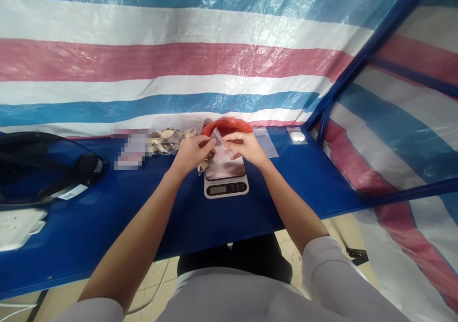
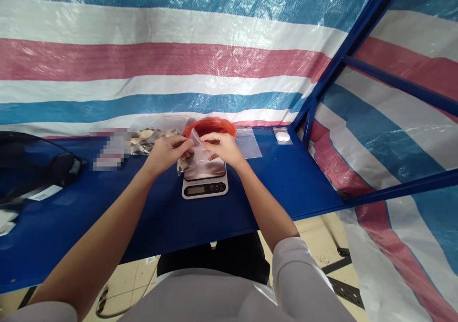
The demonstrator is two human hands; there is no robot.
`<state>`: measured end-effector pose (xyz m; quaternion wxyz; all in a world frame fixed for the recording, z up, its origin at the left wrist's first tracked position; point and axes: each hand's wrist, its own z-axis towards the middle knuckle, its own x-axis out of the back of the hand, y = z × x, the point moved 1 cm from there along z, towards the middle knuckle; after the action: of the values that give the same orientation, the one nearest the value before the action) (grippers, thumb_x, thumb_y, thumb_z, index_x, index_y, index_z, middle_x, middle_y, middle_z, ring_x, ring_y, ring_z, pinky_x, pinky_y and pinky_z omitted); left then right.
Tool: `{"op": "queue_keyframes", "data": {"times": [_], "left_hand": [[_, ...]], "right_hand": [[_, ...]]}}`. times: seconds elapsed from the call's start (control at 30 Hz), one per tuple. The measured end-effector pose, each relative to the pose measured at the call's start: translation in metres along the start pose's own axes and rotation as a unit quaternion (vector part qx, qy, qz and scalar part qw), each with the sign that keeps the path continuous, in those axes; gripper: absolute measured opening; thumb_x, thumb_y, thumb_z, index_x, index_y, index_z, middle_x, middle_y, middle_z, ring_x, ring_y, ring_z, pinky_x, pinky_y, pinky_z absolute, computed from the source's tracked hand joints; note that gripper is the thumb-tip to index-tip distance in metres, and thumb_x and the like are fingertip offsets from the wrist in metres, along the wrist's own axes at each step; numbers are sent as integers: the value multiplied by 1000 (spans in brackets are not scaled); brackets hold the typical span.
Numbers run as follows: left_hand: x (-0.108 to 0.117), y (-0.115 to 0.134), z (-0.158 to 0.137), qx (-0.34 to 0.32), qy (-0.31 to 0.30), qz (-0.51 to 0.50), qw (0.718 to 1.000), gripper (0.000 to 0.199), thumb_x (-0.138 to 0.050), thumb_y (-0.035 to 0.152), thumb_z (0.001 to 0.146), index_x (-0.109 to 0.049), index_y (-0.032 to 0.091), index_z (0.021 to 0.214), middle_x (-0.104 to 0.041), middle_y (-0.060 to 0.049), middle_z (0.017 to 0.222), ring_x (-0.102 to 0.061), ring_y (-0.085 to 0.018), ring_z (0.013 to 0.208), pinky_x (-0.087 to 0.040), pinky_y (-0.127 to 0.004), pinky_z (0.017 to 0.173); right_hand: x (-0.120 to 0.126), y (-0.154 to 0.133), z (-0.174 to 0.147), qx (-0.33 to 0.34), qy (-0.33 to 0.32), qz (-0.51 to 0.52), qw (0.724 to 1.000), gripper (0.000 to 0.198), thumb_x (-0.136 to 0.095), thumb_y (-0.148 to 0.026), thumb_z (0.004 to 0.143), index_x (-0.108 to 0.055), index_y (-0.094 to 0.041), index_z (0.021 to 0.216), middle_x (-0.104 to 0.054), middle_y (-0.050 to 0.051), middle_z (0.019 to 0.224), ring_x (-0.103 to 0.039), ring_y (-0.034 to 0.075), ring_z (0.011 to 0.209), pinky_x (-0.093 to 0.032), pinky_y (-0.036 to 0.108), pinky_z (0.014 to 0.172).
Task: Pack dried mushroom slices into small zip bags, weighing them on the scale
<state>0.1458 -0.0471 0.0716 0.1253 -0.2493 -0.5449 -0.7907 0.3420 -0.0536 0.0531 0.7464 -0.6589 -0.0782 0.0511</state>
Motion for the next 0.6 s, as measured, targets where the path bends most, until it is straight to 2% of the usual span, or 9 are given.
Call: {"op": "queue_keyframes", "data": {"times": [0.13, 0.23, 0.4, 0.5, 0.6], "left_hand": [[-3, -2, 13, 95, -52, -88, 990, 42, -67, 51, 84, -69, 18, 58, -72, -8, 60, -66, -20, 51, -54, -32, 54], [-2, -2, 20, 154, -72, -148, 974, 46, -70, 58, 81, -72, 15, 64, -72, -10, 63, -67, -20, 54, -55, -31, 54], [1, -9, 29, 197, -125, -225, 946, 40, -79, 51, 73, -72, 13, 67, -73, -9, 68, -68, -17, 60, -55, -26, 58], [1, -16, 34, 225, -129, -256, 931, 38, -84, 48, 68, -72, 12, 68, -73, -9, 68, -67, -16, 60, -55, -26, 59], [0, -20, 36, 228, -128, -275, 925, 40, -88, 48, 65, -73, 12, 71, -74, -8, 69, -68, -16, 61, -57, -27, 62]], "right_hand": [[-2, -4, 5, 4, -27, -23, 999, 30, -82, -42, 74, -77, -20, 95, -75, 1, 91, -69, 15, 73, -63, 26, 52], [-2, -8, 9, -10, -43, -35, 998, 27, -81, -37, 76, -78, -20, 97, -75, 1, 92, -69, 14, 74, -61, 22, 52], [3, -13, 18, -41, -89, -46, 994, 27, -80, -34, 79, -78, -20, 102, -74, 1, 87, -68, 12, 71, -62, 21, 56], [7, -19, 23, -67, -107, -48, 991, 27, -80, -35, 81, -77, -20, 102, -75, 2, 89, -70, 12, 75, -62, 20, 58], [8, -27, 27, -83, -120, -89, 985, 22, -78, -38, 84, -77, -18, 94, -75, 3, 88, -71, 12, 74, -60, 17, 57]]}}
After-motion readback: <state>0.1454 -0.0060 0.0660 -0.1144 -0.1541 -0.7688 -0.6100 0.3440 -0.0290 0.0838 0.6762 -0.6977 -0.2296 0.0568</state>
